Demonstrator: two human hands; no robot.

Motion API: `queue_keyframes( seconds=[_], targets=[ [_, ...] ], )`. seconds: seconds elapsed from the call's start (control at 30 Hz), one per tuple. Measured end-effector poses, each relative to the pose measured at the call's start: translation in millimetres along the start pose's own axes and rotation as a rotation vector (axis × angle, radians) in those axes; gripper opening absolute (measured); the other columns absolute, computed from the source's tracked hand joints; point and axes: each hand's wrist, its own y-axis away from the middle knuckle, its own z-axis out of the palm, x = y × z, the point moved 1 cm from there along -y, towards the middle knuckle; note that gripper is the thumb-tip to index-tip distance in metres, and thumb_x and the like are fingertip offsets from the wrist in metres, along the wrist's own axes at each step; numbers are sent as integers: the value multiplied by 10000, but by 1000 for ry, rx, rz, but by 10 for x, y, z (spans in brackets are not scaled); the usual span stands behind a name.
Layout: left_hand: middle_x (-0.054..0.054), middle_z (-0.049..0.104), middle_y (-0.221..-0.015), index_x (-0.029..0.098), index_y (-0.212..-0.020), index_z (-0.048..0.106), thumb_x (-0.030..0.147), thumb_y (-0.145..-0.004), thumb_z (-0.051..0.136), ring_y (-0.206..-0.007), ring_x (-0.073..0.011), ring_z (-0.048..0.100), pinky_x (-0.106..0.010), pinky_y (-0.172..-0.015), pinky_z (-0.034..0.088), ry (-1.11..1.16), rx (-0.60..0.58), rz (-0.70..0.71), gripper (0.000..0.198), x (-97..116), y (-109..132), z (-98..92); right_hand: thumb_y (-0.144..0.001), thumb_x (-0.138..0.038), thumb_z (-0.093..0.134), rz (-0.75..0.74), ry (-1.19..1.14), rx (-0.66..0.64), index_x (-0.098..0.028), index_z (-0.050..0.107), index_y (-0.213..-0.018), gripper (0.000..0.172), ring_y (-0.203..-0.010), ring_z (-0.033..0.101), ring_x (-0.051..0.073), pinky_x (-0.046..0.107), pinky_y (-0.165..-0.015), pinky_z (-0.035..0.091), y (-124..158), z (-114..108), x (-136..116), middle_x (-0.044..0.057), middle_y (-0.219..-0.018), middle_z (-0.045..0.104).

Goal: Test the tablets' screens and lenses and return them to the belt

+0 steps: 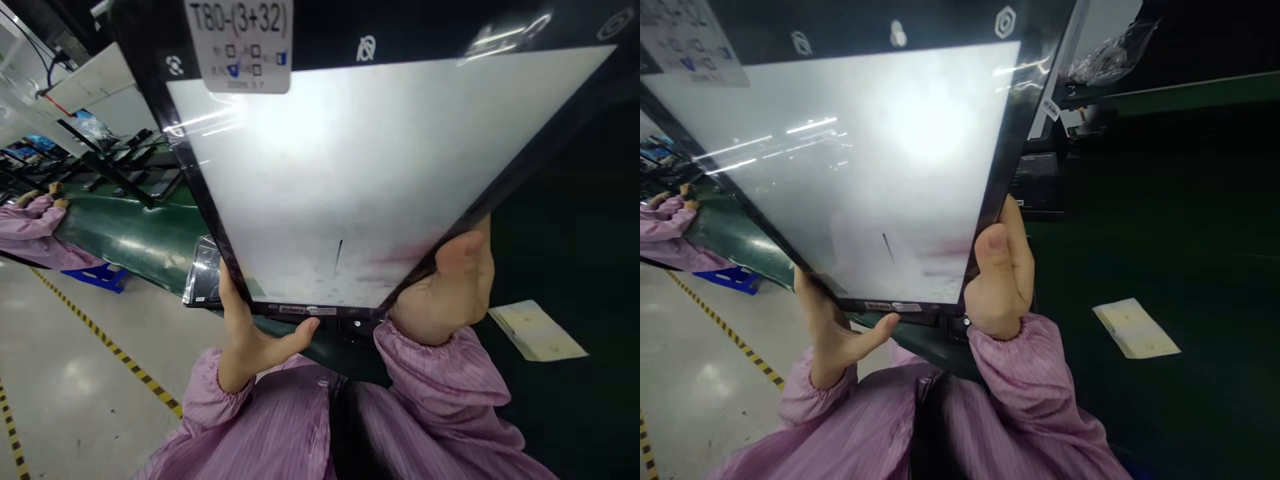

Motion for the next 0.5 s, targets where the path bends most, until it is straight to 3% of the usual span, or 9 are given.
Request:
queue_keyframes(
  seconds=[0.1,0.2,0.4,0.5],
  targets=[
    [-172,302,-1671,228,-1675,126,483,-706,921,-1575,-379,311,-524,-1306,257,-65,-14,11,1279,67,24,5,-1063,-346,451,14,-43,22,-258,735,-1260,358,-1438,514,323,545,-1277,324,49,-129,51,29,-1185,747],
    [-182,299,-1682,225,-1683,92,517,-700,918,-1604,-383,246,-533,-1311,246,-46,-84,-34,1317,99,59,28,-1064,-358,438,55,-114,19,-234,729,-1258,371,-1377,576,319,535,-1264,348,71,-200,105,45,-1176,746],
    [-139,290,-1685,245,-1683,87,485,-683,932,-1589,-353,292,-491,-1313,281,-40,-32,6,1331,78,66,65,-1056,-347,420,6,-100,34,-269,725,-1228,358,-1513,417,293,543,-1303,256,39,-152,41,30,-1076,750],
    [-95,326,-1668,294,-1676,150,434,-698,932,-1549,-340,369,-484,-1325,285,-57,21,0,1259,61,65,84,-1037,-387,442,18,-36,64,-257,725,-1179,342,-1531,382,322,562,-1292,282,30,-148,23,45,-1089,747]
  ],
)
